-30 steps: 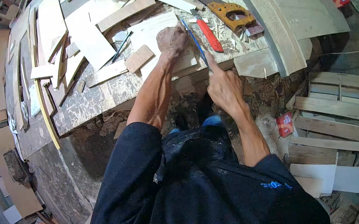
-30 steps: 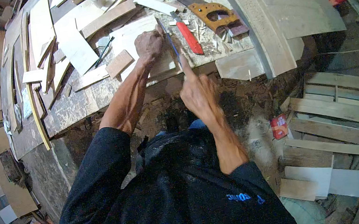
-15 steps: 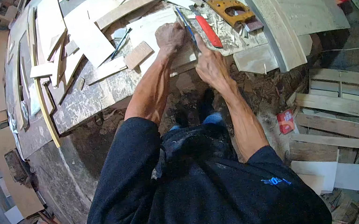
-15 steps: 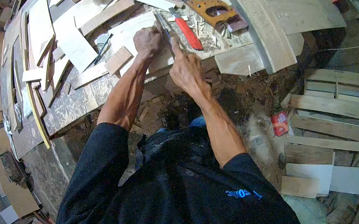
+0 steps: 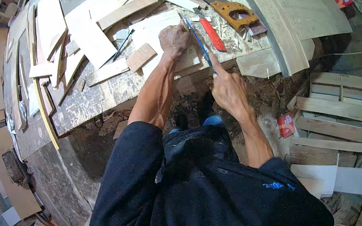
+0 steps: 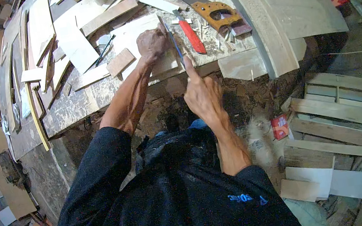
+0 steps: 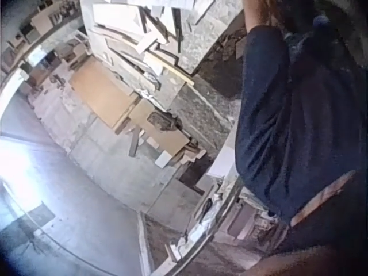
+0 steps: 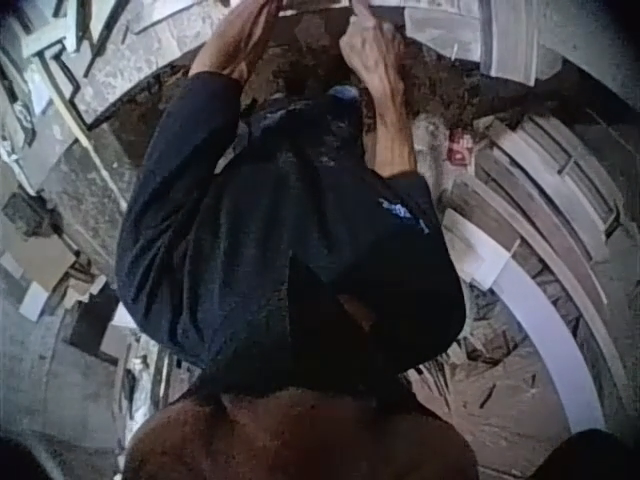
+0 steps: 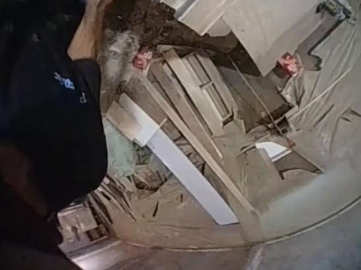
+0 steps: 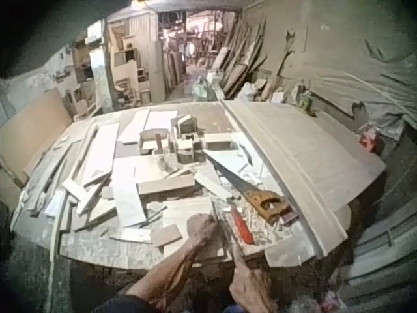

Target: The person cuts a wooden piece with a hand saw and then sands the edges of the wood using sandpaper.

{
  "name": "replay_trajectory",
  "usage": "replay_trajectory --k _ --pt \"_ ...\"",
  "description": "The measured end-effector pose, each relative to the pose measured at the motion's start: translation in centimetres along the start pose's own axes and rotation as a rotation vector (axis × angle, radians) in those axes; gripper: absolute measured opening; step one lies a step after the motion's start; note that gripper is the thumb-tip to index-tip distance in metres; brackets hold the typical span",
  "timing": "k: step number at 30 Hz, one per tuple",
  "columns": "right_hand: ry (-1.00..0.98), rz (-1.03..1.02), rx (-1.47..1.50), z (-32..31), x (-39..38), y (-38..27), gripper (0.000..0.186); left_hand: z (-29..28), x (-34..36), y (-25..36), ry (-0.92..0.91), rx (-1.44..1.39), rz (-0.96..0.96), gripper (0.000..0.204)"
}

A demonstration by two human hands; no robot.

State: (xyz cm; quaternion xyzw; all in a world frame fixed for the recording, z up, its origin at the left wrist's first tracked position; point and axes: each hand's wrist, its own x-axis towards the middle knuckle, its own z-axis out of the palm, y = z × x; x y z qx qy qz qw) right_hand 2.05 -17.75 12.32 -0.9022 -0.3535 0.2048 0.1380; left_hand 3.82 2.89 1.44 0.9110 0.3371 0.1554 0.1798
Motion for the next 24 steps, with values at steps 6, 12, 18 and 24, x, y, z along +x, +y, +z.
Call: replay_trajectory --k 6,12,18,24 --pt "0.285 -0.162 0.022 2.9 4.5 1.8 0.066 -0.1 0.0 1.5 -0.075 0.01 0.026 0.059" --pt "0.077 0.004 0.042 1.9 -0.6 1.1 0.07 0.2 -0.7 0.5 0.003 -0.011 0.017 0.061" --pt "0.11 -0.032 0.045 1.1 0.2 0.6 0.071 0.0 -0.2 0.1 0.001 -0.027 0.013 0.06" --pt "0.197 -0.05 0.075 1.5 2.9 1.3 0.062 0.7 -0.2 1.1 -0.022 -0.001 0.035 0.055"
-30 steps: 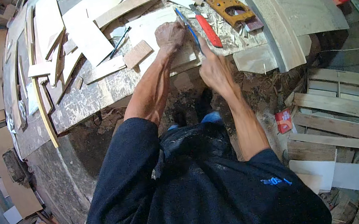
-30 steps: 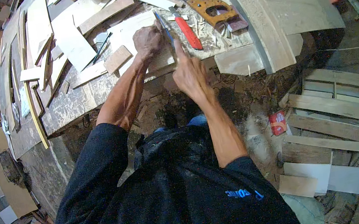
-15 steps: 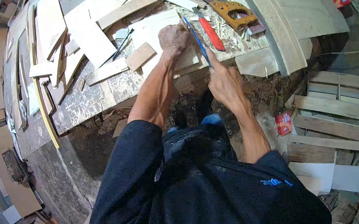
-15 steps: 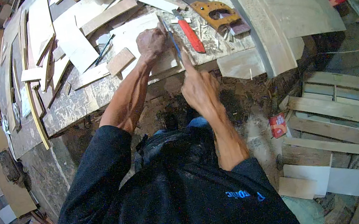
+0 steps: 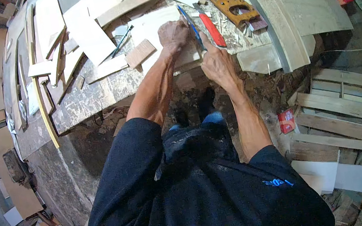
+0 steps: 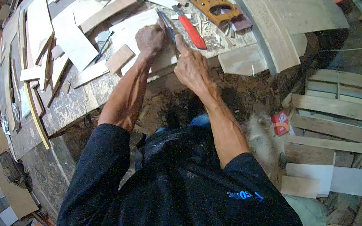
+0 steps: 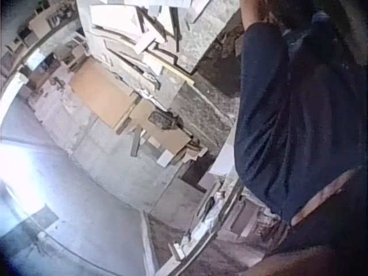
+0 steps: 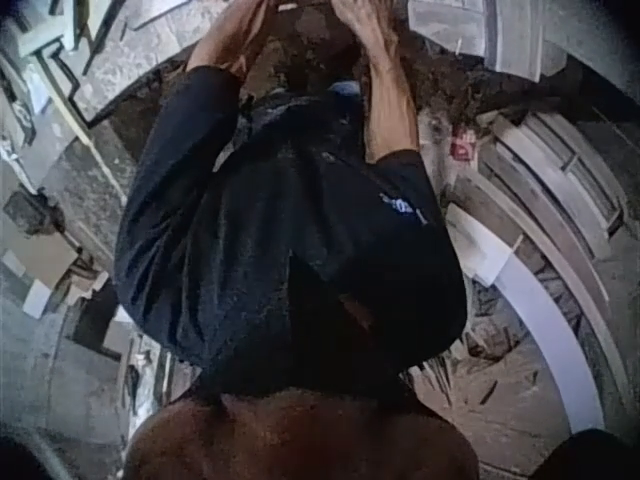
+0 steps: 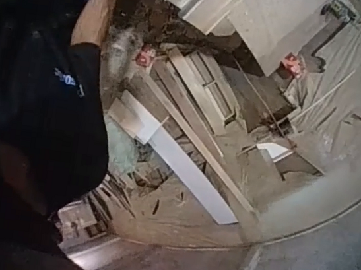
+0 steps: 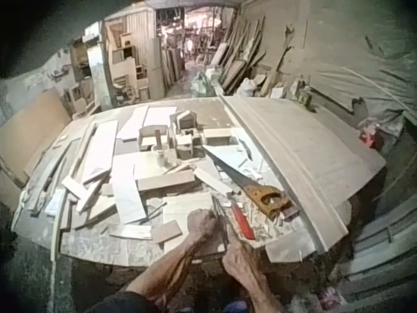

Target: The person cuts a wooden piece with a hand saw and then sands the edges of the wood using sandpaper.

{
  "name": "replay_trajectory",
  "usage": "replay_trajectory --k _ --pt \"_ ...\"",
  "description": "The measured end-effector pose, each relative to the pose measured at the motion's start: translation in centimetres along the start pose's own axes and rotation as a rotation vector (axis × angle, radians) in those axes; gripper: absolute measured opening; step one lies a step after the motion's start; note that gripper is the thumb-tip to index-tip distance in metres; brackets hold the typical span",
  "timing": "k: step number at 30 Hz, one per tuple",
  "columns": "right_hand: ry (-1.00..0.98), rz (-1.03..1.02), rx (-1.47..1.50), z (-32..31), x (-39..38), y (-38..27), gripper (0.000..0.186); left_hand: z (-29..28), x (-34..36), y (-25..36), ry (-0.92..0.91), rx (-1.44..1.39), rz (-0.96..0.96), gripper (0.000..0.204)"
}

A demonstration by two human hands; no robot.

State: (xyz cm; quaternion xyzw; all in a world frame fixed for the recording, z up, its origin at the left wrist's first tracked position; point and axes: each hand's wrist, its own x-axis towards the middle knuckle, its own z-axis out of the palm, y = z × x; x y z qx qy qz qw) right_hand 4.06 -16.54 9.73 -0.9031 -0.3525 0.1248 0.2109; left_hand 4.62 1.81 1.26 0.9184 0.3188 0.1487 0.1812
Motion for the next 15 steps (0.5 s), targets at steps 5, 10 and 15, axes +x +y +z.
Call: replay_trajectory --k 5,10,15 --pt "-0.038 -0.036 -0.045 -1.7 -3.4 -0.8 0.064 0.1 0.2 -1.6 0.064 0.003 -0.008 0.053" --pt "0.028 -0.057 0.074 1.0 1.1 0.1 0.063 0.3 0.2 -0.7 0.024 0.014 0.032 0.055" --pt "-0.135 0.044 0.01 -2.2 -4.7 -0.6 0.065 -0.8 -0.2 -0.7 0.016 0.004 -0.019 0.053"
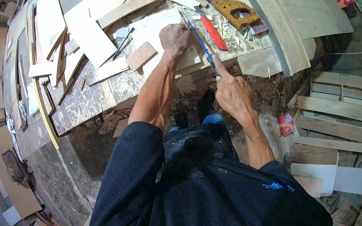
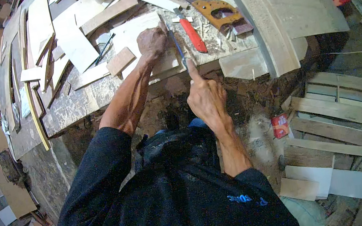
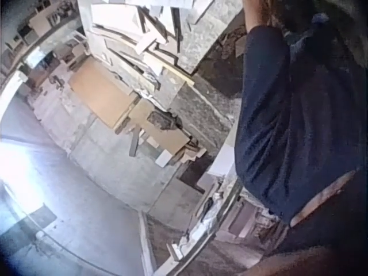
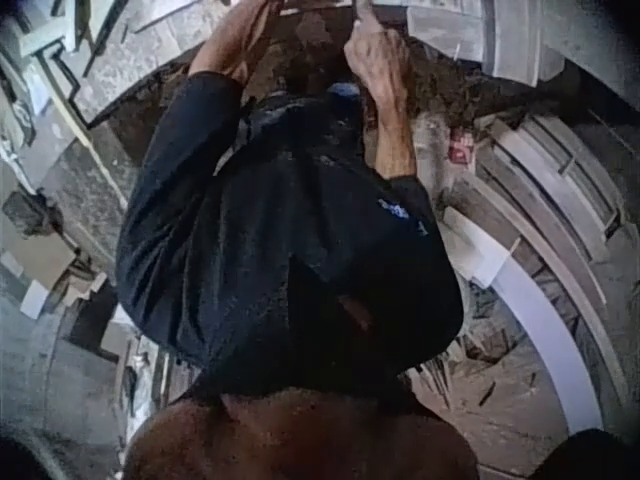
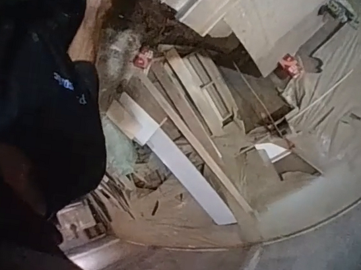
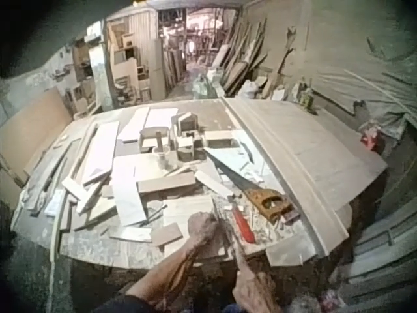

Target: The person cuts a wooden piece with a hand saw and then sands the edges of the wood using sandpaper.

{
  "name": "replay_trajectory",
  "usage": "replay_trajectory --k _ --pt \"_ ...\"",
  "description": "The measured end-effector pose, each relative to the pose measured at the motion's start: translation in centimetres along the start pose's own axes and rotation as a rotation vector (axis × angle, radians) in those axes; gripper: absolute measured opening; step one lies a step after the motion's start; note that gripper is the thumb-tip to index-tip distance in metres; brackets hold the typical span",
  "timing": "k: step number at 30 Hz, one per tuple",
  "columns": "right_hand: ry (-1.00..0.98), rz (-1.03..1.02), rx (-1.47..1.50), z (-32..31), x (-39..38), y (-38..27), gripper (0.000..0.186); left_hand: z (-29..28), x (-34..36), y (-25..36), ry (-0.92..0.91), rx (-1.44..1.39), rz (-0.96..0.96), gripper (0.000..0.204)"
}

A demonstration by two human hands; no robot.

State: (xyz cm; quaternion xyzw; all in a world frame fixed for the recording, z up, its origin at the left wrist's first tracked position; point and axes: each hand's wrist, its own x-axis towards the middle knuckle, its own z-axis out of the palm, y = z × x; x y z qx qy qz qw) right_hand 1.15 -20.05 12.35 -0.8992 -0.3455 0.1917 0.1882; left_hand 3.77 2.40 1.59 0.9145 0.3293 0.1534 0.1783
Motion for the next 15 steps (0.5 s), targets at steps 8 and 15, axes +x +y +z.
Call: replay_trajectory --k 8,15 --pt "0.072 -0.009 -0.032 1.0 1.9 -0.2 0.061 0.1 0.1 -0.5 -0.093 0.035 0.002 0.036" --pt "0.146 -0.12 0.056 1.7 5.6 0.2 0.063 0.1 0.5 0.7 -0.082 0.029 0.018 0.046"
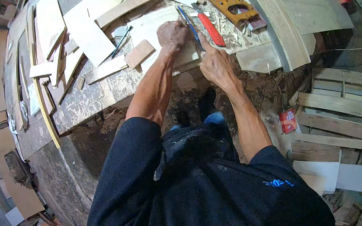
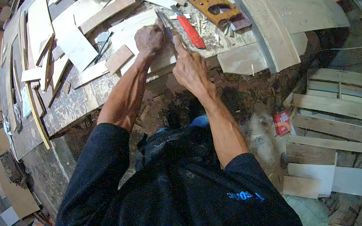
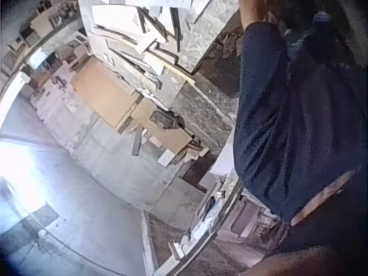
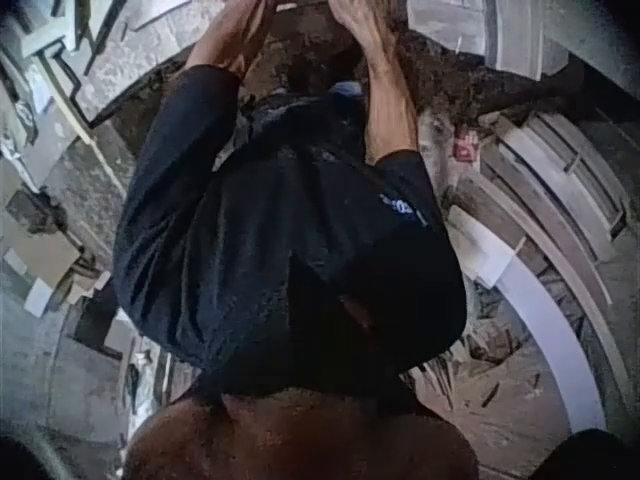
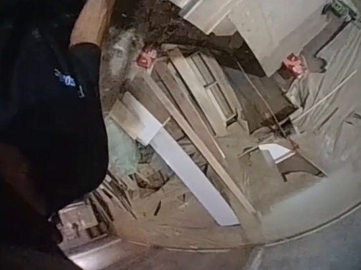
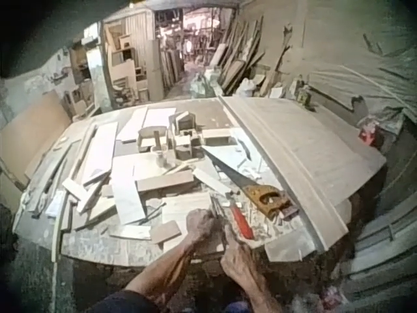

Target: The person cuts a wooden piece with a hand saw and then sands the edges of the wood using sandpaper.

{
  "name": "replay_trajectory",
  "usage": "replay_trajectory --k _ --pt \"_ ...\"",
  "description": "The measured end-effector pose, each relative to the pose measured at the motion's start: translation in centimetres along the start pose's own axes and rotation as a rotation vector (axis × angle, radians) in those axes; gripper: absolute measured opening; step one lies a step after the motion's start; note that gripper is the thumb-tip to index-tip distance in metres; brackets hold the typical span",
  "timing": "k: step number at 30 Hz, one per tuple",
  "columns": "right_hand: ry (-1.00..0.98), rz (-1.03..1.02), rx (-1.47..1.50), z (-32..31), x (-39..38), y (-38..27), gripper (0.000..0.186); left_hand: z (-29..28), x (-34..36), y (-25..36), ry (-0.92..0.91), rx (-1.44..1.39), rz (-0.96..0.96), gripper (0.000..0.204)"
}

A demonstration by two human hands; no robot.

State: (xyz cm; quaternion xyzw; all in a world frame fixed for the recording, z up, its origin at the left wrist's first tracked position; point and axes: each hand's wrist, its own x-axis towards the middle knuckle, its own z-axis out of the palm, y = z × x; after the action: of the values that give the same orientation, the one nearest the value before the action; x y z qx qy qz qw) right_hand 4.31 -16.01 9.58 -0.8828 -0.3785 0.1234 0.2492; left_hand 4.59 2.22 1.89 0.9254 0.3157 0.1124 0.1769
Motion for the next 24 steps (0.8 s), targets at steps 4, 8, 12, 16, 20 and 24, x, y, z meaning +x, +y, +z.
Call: replay_trajectory --k 4,8,12,16,20,24 --pt "-0.112 0.132 -0.032 -1.7 -5.1 -0.9 0.066 0.5 -0.8 -0.8 0.073 0.005 -0.046 0.051" --pt "0.008 0.074 -0.096 0.5 -1.1 0.0 0.06 0.3 -0.2 -0.5 0.067 -0.023 0.045 0.047" --pt "-0.074 0.097 -0.087 -1.0 -2.4 -1.1 0.056 0.2 -0.2 -0.9 0.076 -0.032 -0.033 0.055" --pt "-0.131 0.153 -0.071 -1.4 -3.5 -0.8 0.065 0.4 -0.6 -1.0 0.093 -0.013 0.01 0.057" --pt "0.013 -0.011 0.017 1.1 0.2 0.3 0.068 0.3 0.0 -0.3 0.069 -0.001 -0.011 0.056" --pt "-0.104 0.096 -0.098 -2.0 -5.6 -0.9 0.065 0.2 -0.5 -1.1 0.004 0.015 -0.041 0.051"
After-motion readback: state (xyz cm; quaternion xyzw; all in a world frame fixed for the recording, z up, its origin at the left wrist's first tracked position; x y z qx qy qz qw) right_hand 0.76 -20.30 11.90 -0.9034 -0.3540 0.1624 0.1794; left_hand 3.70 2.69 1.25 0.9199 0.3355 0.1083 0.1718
